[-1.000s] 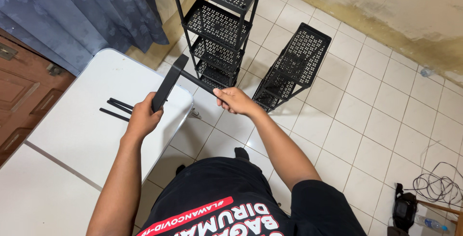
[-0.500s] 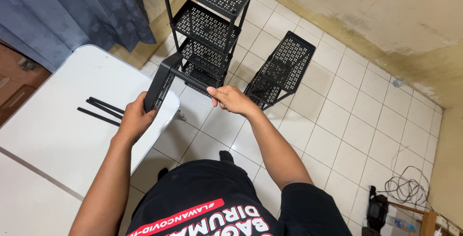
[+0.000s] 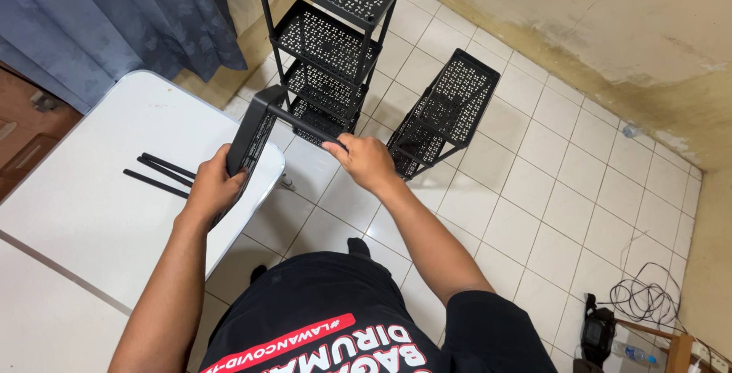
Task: The person assembles a black perforated metal shelving unit by inserting vertical poles into the corner holes of the shelves. They handle multiple shelves and poles, aligning and securing them to build the frame.
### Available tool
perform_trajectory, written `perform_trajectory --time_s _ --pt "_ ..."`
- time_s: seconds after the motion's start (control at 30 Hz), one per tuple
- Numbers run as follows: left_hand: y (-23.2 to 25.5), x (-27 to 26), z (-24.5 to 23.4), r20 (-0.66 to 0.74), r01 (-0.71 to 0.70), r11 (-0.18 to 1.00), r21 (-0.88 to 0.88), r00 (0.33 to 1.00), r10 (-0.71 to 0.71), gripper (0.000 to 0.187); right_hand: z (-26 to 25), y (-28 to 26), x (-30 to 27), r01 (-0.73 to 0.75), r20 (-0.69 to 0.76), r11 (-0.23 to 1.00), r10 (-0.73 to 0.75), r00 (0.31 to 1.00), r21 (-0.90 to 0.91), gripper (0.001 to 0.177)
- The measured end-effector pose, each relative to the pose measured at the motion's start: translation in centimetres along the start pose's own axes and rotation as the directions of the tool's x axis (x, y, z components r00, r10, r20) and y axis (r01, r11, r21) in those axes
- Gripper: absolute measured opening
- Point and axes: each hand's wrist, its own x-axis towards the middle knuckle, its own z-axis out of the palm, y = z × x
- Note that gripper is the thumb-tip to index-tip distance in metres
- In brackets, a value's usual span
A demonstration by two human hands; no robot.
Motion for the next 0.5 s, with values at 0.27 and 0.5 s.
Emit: perform_trajectory --time_s 0.27,0.5 --pt "-1.0 0.1 -0.7 -0.017 -0.026 0.998 0.062 1.000 0.027 0.029 -0.4 1.2 2.0 -0.388 0.563 0.746 0.021 0.826 0.541 0.050" --pt "-0.9 -0.3 -0.4 -0.063 -0.068 0.994 0.086 0.995 0.074 0.034 -1.5 1.4 1.7 -0.592 0.758 0.547 -0.131 0.639 0.593 0.052"
